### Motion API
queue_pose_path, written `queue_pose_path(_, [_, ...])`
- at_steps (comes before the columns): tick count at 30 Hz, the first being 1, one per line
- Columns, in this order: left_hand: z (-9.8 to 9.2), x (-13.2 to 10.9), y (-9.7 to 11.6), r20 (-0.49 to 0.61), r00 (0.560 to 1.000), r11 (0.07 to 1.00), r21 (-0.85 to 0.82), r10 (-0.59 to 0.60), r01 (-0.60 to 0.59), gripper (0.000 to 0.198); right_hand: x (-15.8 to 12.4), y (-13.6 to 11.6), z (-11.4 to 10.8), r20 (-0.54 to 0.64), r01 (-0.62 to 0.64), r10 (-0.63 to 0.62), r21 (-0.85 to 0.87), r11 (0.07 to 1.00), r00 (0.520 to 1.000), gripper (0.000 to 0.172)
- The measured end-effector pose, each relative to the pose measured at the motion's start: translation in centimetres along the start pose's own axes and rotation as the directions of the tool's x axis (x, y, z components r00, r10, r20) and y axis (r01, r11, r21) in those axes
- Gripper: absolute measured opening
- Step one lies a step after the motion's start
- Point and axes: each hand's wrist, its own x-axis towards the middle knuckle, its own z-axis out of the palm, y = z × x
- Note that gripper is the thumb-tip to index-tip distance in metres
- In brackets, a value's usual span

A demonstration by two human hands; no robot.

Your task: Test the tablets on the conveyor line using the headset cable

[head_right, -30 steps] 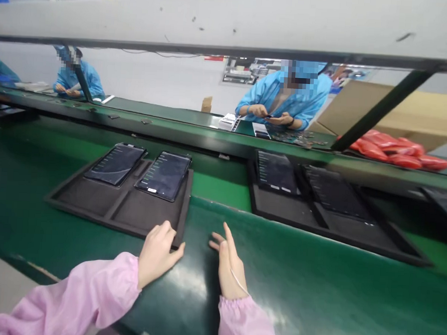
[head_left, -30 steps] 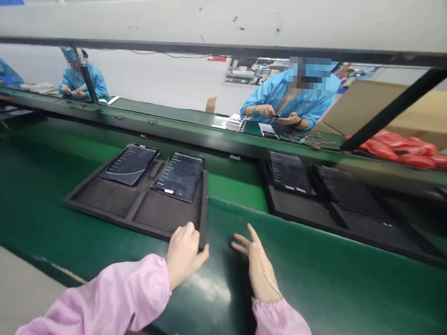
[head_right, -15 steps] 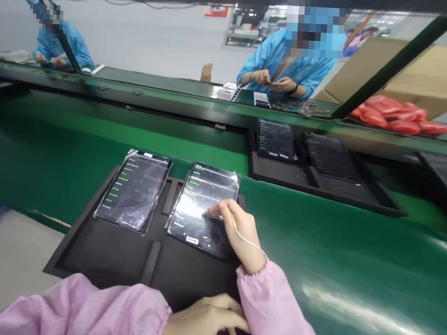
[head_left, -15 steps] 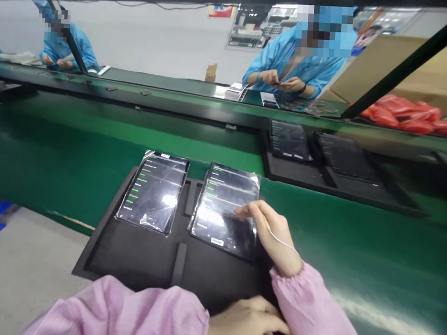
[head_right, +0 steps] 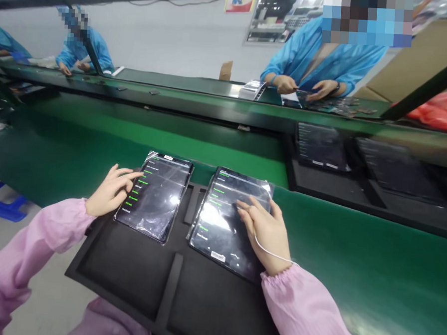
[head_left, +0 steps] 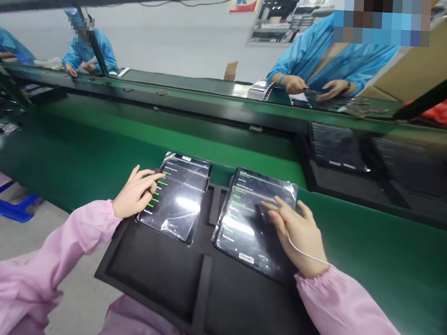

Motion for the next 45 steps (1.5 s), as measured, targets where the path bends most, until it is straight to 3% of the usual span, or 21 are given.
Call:
queue_pose_path(2, [0.6, 0.8, -0.9, 0.085, 0.996, 0.999, 0.032, 0.001, -0.003, 0.061, -0.4, 0.3, 0.5, 0.033, 0.050, -0.048, -0.040, 0.998, 0.998, 0.039])
queue_pose_path(4, [1.0, 1.2, -1.2, 0.155, 0.988, 0.999, 0.037, 0.023, -0.029, 0.070, -1.0, 0.4, 0.6, 0.067, 0.117, -0.113, -0.057, 0.992, 0.991, 0.036])
queue_pose_path(8, [1.0, -0.2, -1.5, 0.202, 0.976, 0.996, 0.012, 0.083, -0.087, 0.070, -2.5, -0.1, -0.3, 0.104, 0.278, -0.271, -0.059, 0.959, 0.957, 0.030])
queue_pose_path(15, [0.0, -4.2, -1.7, 0.248, 0.955, 0.985, 0.014, 0.161, -0.170, 0.066, -4.7, -1.9, -2.4, 0.237, 0.425, -0.414, 0.009, 0.905, 0.879, 0.027])
queue_pose_path(23, [0.2, -5.0, -2.2, 0.238, 0.949, 0.977, 0.000, 0.205, -0.211, 0.062, -4.9, -2.5, -3.1, 0.330, 0.450, -0.442, 0.055, 0.891, 0.834, 0.034])
queue_pose_path(29, [0.3, -3.3, -3.1, 0.184, 0.953, 0.969, -0.005, 0.242, -0.245, 0.063, -3.8, -0.9, -3.0, 0.377, 0.392, -0.409, 0.125, 0.911, 0.831, 0.030])
queue_pose_path(32, [0.2, -1.5, -3.9, 0.209, 0.946, 0.966, 0.011, 0.249, -0.257, 0.066, -2.9, 0.5, -2.4, 0.381, 0.310, -0.354, 0.174, 0.935, 0.854, 0.030])
queue_pose_path(35, [0.3, 1.0, -5.0, 0.256, 0.937, 0.968, 0.019, 0.238, -0.251, 0.064, -1.1, 2.3, -1.7, 0.366, 0.163, -0.236, 0.219, 0.962, 0.900, 0.035])
queue_pose_path(38, [0.8, 3.8, -6.0, 0.231, 0.952, 0.979, 0.003, 0.200, -0.206, 0.060, 1.2, 4.0, -1.1, 0.360, -0.020, -0.068, 0.235, 0.972, 0.930, 0.045])
queue_pose_path(41, [1.5, 6.4, -6.6, 0.186, 0.970, 0.988, -0.017, 0.155, -0.154, 0.055, 3.3, 5.4, -0.6, 0.353, -0.173, 0.093, 0.202, 0.964, 0.931, 0.049])
queue_pose_path(45, [2.2, 8.6, -6.8, 0.136, 0.984, 0.993, -0.035, 0.115, -0.111, 0.056, 4.7, 6.4, -0.4, 0.320, -0.250, 0.184, 0.180, 0.951, 0.929, 0.048])
